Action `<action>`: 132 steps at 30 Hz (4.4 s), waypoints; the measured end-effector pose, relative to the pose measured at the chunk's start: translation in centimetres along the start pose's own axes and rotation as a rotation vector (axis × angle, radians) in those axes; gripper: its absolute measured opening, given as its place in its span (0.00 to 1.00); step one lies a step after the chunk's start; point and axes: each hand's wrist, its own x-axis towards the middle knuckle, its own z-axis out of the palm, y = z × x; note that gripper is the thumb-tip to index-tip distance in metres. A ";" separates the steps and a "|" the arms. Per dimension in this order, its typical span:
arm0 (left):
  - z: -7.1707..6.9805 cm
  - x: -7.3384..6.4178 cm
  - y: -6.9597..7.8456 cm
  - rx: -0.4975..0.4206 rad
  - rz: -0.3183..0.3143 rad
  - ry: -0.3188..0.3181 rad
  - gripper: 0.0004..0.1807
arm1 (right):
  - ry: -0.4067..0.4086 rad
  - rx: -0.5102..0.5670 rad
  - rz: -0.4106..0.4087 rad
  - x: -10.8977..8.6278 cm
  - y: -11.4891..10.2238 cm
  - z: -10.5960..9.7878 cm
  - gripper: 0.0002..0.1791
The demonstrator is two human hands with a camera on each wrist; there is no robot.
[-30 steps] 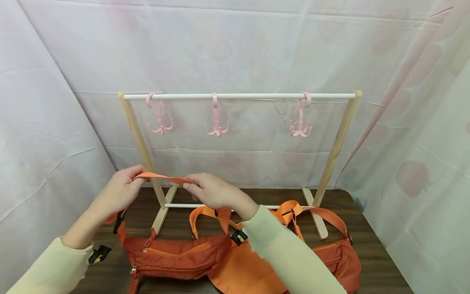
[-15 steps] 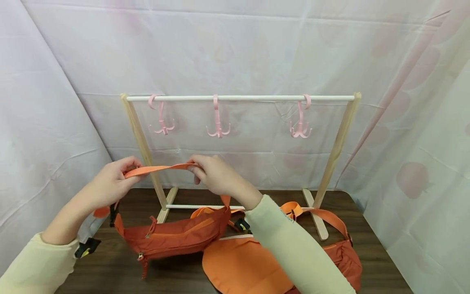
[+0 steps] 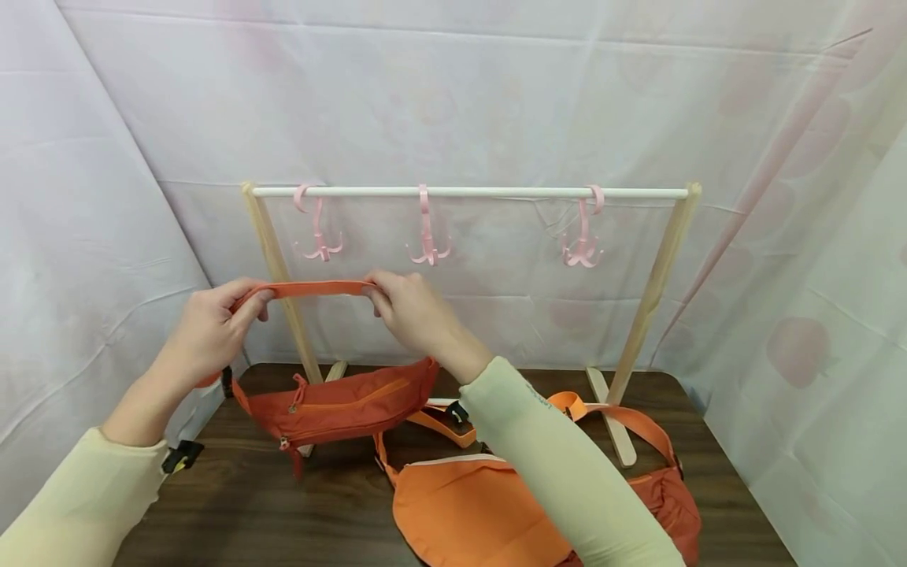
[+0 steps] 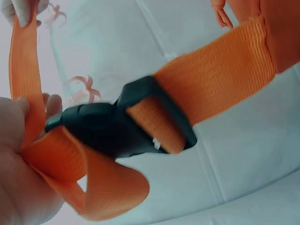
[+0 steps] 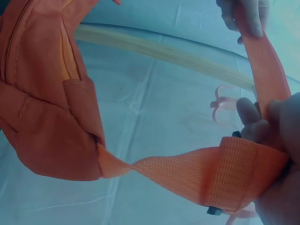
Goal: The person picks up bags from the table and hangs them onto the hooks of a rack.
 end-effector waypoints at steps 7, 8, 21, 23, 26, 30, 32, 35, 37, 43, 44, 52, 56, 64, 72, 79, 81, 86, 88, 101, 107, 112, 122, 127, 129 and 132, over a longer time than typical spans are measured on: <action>0.2 1.8 0.0 0.069 -0.019 0.131 0.12 | 0.037 -0.065 0.015 1.7 -0.2 -0.3 0.09; 0.3 2.1 0.0 0.078 -0.026 0.143 0.12 | 0.043 -0.076 0.018 1.9 -0.3 -0.3 0.09; 1.0 5.2 -1.0 0.162 -0.143 0.190 0.19 | 0.093 -0.207 0.055 4.3 -0.4 -0.6 0.12; 1.1 5.5 -1.1 0.173 -0.162 0.189 0.20 | 0.087 -0.209 0.063 4.6 -0.3 -0.6 0.13; 1.3 6.0 -1.3 0.192 -0.178 0.196 0.21 | 0.081 -0.225 0.080 4.9 -0.2 -0.4 0.13; 1.5 6.4 -1.5 0.221 -0.202 0.208 0.22 | 0.087 -0.238 0.093 5.3 -0.1 -0.2 0.12; 1.5 6.6 -1.5 0.231 -0.216 0.211 0.22 | 0.091 -0.247 0.096 5.5 0.0 -0.1 0.13; 1.6 6.8 -1.5 0.239 -0.230 0.217 0.22 | 0.102 -0.269 0.096 5.8 0.0 -0.1 0.12; 1.8 7.0 -1.6 0.243 -0.233 0.222 0.22 | 0.110 -0.282 0.100 6.0 0.1 -0.1 0.12; 2.2 7.5 -1.9 0.257 -0.245 0.231 0.22 | 0.097 -0.293 0.124 6.4 0.1 0.0 0.12; 2.3 7.5 -2.0 0.259 -0.251 0.231 0.22 | 0.089 -0.294 0.130 6.4 0.1 0.1 0.12; 2.5 7.1 -2.2 0.259 -0.299 0.169 0.23 | 0.052 -0.324 0.157 6.7 0.4 0.5 0.12; 2.7 7.0 -2.4 0.256 -0.304 0.156 0.23 | 0.045 -0.335 0.161 6.8 0.6 0.7 0.13; 3.0 6.5 -2.7 0.255 -0.310 0.137 0.22 | 0.016 -0.337 0.186 6.8 0.9 1.0 0.12; 3.2 5.6 -2.9 0.249 -0.334 0.127 0.23 | -0.005 -0.337 0.195 6.7 1.1 1.4 0.11; 3.5 4.8 -3.2 0.242 -0.324 0.159 0.23 | -0.005 -0.291 0.198 6.5 1.3 1.8 0.12; 3.5 4.5 -3.1 0.236 -0.328 0.160 0.23 | -0.006 -0.283 0.197 6.6 1.4 1.9 0.12; 3.7 3.8 -2.9 0.224 -0.340 0.164 0.23 | -0.045 -0.266 0.219 6.5 1.7 2.0 0.13; 3.8 3.5 -2.8 0.220 -0.340 0.171 0.23 | -0.064 -0.258 0.234 6.5 1.8 2.1 0.13; 4.4 1.6 -2.1 0.187 -0.371 0.144 0.23 | -0.131 -0.194 0.296 5.8 2.8 4.0 0.12; 5.1 0.5 -2.2 0.156 -0.370 0.134 0.25 | -0.126 -0.171 0.286 5.5 3.4 4.8 0.13; 5.5 -0.3 -2.4 0.157 -0.362 0.146 0.22 | -0.123 -0.169 0.277 5.2 3.9 5.1 0.15; 6.2 -2.2 -2.5 0.160 -0.373 0.157 0.14 | -0.160 -0.197 0.279 4.7 4.5 5.8 0.12; 6.7 -2.9 -2.8 0.180 -0.331 0.189 0.15 | -0.164 -0.198 0.274 4.5 4.7 6.1 0.12; 6.9 -3.1 -2.8 0.181 -0.321 0.197 0.17 | -0.168 -0.195 0.279 4.4 4.7 6.2 0.10; 7.0 -3.4 -2.8 0.186 -0.321 0.199 0.22 | -0.173 -0.197 0.284 4.1 4.7 6.2 0.13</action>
